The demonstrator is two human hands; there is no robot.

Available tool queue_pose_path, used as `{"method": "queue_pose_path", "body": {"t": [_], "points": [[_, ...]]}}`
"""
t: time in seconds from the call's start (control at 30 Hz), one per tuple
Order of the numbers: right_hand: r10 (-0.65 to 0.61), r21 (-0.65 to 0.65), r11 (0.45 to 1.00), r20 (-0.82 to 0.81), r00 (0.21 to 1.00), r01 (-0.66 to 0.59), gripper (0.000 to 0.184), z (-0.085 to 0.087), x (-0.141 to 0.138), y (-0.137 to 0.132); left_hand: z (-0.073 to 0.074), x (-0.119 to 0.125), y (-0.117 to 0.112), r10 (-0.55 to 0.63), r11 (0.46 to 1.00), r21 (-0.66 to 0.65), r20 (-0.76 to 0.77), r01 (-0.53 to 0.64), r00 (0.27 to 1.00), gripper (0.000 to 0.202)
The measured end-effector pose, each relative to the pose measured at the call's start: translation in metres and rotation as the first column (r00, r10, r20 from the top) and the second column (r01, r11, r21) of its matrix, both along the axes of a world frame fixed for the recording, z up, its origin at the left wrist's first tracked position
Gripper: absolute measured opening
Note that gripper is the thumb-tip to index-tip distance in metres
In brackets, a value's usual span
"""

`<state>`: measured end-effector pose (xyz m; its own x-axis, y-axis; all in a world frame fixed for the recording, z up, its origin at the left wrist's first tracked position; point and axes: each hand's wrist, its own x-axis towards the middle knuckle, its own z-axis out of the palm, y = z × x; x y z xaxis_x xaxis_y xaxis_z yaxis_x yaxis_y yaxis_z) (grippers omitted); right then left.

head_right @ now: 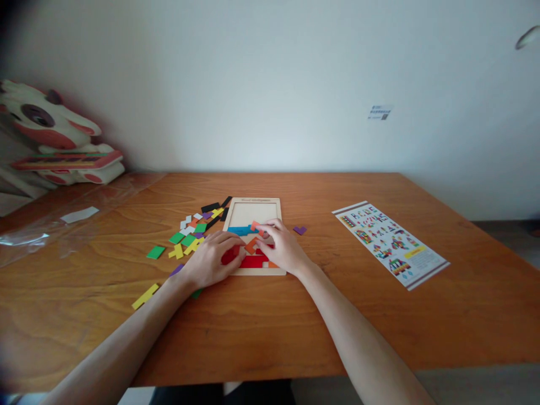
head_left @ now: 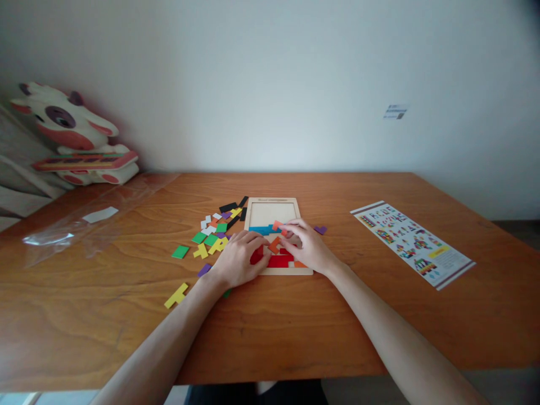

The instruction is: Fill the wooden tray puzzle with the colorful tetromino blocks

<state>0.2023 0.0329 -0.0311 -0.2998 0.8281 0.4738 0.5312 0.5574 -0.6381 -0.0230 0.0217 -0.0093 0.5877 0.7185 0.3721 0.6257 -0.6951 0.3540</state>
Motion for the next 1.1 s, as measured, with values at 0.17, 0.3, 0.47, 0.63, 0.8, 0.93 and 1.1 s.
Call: {"method": "queue_pose_path", "body": {"t": [0.17, 0.3, 0.47, 0.63, 0.8, 0.93, 1.1], "points": [[-0.147, -0.062, 0.988, -0.103, 0.984, 0.141, 0.011, 0.005, 0.02, 0.005, 0.003, 0.0, -0.002, -0.068, 0.997, -0.027, -0.026, 0.067, 0.997, 0.02], [-0.217, -0.192, 0.965, -0.186, 0.958, 0.181, 0.016, 0.002, 0.033, 0.007, 0.003, 0.0, -0.002, -0.065, 0.997, -0.047, 0.013, 0.066, 0.998, 0.021], [-0.152, -0.327, 0.945, -0.377, 0.914, 0.022, 0.021, 0.007, 0.018, -0.002, -0.002, 0.005, -0.002, 0.064, 0.985, -0.173, 0.284, -0.015, 0.957, 0.031], [-0.025, -0.345, 0.922, -0.503, 0.864, -0.174, 0.023, 0.014, -0.016, -0.019, 0.001, 0.007, -0.002, 0.177, 0.931, -0.365, 0.413, -0.016, 0.893, 0.032], [0.03, -0.246, 0.966, -0.22, 0.975, -0.085, 0.023, 0.019, -0.008, -0.02, 0.002, -0.001, 0.005, 0.288, 0.885, -0.464, 0.49, -0.034, 0.822, 0.036], [-0.01, -0.119, 0.993, 0.109, 0.994, 0.023, 0.027, 0.019, 0.015, -0.015, 0.007, -0.019, 0.015, 0.422, 0.869, -0.475, 0.568, -0.139, 0.707, 0.036], [-0.018, -0.194, 0.979, 0.25, 0.968, 0.069, 0.046, 0.016, 0.023, -0.017, 0.015, -0.048, 0.024, 0.556, 0.831, -0.177, 0.223, -0.528, 0.801, 0.034]]}}
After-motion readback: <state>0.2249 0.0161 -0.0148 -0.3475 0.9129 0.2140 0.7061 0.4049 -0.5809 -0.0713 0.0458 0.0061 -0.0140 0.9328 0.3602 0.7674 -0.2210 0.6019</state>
